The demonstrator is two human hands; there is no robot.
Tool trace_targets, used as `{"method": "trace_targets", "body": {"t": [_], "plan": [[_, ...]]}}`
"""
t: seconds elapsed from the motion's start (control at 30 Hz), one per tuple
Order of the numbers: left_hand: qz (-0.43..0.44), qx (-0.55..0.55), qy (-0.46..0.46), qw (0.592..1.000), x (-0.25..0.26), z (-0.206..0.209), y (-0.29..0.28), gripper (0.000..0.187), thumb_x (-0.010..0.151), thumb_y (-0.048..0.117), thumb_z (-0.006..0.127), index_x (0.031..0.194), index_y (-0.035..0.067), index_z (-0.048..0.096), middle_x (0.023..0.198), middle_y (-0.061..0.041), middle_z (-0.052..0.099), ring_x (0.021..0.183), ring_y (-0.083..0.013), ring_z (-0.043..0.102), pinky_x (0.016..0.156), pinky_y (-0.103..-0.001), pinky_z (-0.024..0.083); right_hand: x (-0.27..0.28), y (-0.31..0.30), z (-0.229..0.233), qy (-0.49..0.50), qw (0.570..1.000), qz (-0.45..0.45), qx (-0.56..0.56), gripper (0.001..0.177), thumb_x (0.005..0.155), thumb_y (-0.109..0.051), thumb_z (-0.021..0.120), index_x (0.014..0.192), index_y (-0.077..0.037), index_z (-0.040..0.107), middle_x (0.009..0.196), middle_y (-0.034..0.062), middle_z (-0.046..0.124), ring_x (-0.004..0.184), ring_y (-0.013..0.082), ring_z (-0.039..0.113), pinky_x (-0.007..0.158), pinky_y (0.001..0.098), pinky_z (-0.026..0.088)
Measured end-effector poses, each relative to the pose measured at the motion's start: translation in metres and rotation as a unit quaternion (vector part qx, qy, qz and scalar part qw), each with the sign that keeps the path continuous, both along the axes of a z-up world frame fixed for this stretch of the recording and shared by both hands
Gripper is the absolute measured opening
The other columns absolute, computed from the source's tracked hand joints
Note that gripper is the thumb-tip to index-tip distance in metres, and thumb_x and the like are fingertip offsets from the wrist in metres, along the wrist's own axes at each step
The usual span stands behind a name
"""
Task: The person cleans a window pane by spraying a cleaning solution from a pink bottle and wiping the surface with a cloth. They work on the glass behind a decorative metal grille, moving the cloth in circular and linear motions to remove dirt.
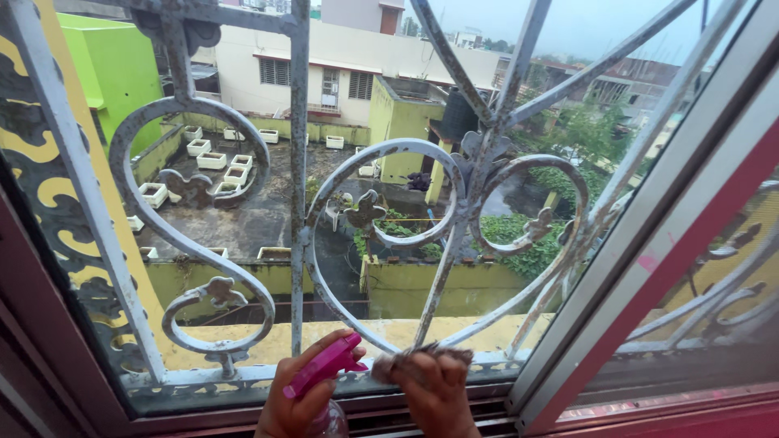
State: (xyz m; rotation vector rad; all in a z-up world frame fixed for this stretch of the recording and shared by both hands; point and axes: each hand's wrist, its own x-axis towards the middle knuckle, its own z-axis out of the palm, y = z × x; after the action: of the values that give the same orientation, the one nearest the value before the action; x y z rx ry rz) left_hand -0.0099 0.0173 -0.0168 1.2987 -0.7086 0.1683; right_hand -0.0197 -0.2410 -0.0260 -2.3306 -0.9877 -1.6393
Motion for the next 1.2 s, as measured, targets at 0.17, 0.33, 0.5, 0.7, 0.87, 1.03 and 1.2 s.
{"method": "trace_targets", "body": {"t": [0.17, 0.33, 0.5, 0.7, 0.87, 1.03, 1.2], "plan": [[0.009, 0.014, -0.014, 1.000, 0.001, 0.000, 0.001, 0.072, 0.074, 0.008, 0.052, 0.144, -0.009, 0.050, 0.121, -0.027, 0.079, 0.119, -0.0306, 0.075, 0.108, -0.038, 0.051, -0.009, -0.007, -0.027, 0.127, 0.991, -0.015, -0.047, 0.027, 0.078, -0.021, 0.070, 0.101, -0.031, 0.080, 0.110, -0.0076, 0.064, 0.102, 0.0187, 0.053, 0.086, 0.0388, 0.036], [0.009, 0.032, -0.031, 0.999, 0.007, -0.007, 0.003, 0.076, 0.072, 0.008, 0.053, 0.146, -0.007, 0.049, 0.121, -0.025, 0.080, 0.118, -0.0304, 0.076, 0.108, -0.038, 0.050, -0.019, -0.007, 0.023, 0.113, 0.992, 0.040, -0.047, 0.037, 0.079, -0.009, 0.068, 0.115, -0.015, 0.076, 0.114, 0.0034, 0.064, 0.105, 0.0236, 0.061, 0.090, 0.0415, 0.045], [0.005, 0.023, -0.050, 0.998, 0.010, -0.012, 0.003, 0.077, 0.072, 0.007, 0.053, 0.147, -0.007, 0.047, 0.123, -0.025, 0.078, 0.119, -0.0317, 0.075, 0.109, -0.039, 0.051, -0.015, 0.017, 0.098, 0.014, 0.997, 0.054, 0.058, 0.043, 0.082, -0.005, 0.078, 0.123, -0.010, 0.070, 0.116, 0.0103, 0.062, 0.109, 0.0285, 0.061, 0.091, 0.0423, 0.050], [0.019, 0.008, -0.030, 0.999, 0.009, -0.013, 0.000, 0.072, 0.072, 0.000, 0.048, 0.143, -0.008, 0.051, 0.117, -0.026, 0.080, 0.113, -0.0316, 0.079, 0.102, -0.039, 0.058, 0.003, 0.021, 0.113, -0.029, 0.995, 0.035, 0.086, 0.040, 0.078, -0.007, 0.081, 0.117, -0.012, 0.075, 0.113, 0.0038, 0.064, 0.108, 0.0272, 0.062, 0.094, 0.0431, 0.050], [0.035, 0.032, -0.038, 0.998, 0.011, -0.015, 0.000, 0.068, 0.074, 0.000, 0.046, 0.141, -0.009, 0.054, 0.117, -0.025, 0.081, 0.113, -0.0298, 0.080, 0.102, -0.036, 0.057, 0.007, 0.016, 0.077, -0.040, 0.996, 0.030, 0.069, 0.037, 0.079, -0.011, 0.081, 0.116, -0.012, 0.077, 0.111, 0.0027, 0.063, 0.104, 0.0256, 0.061, 0.090, 0.0402, 0.047], [0.035, 0.029, -0.014, 0.999, 0.010, -0.014, 0.001, 0.068, 0.074, 0.000, 0.048, 0.141, -0.009, 0.054, 0.115, -0.025, 0.080, 0.112, -0.0303, 0.080, 0.101, -0.037, 0.056, 0.006, 0.009, 0.045, -0.039, 0.998, 0.034, 0.047, 0.032, 0.080, -0.015, 0.081, 0.111, -0.015, 0.076, 0.104, 0.0010, 0.059, 0.098, 0.0224, 0.059, 0.092, 0.0414, 0.047], [0.021, 0.015, -0.054, 0.998, 0.012, -0.014, 0.001, 0.070, 0.073, -0.001, 0.050, 0.143, -0.010, 0.049, 0.121, -0.027, 0.078, 0.121, -0.0315, 0.074, 0.105, -0.038, 0.052, -0.007, -0.011, 0.032, 0.068, 0.996, 0.062, -0.012, 0.029, 0.084, -0.011, 0.078, 0.114, -0.012, 0.079, 0.096, 0.0010, 0.057, 0.092, 0.0202, 0.061, 0.087, 0.0392, 0.048]]}}
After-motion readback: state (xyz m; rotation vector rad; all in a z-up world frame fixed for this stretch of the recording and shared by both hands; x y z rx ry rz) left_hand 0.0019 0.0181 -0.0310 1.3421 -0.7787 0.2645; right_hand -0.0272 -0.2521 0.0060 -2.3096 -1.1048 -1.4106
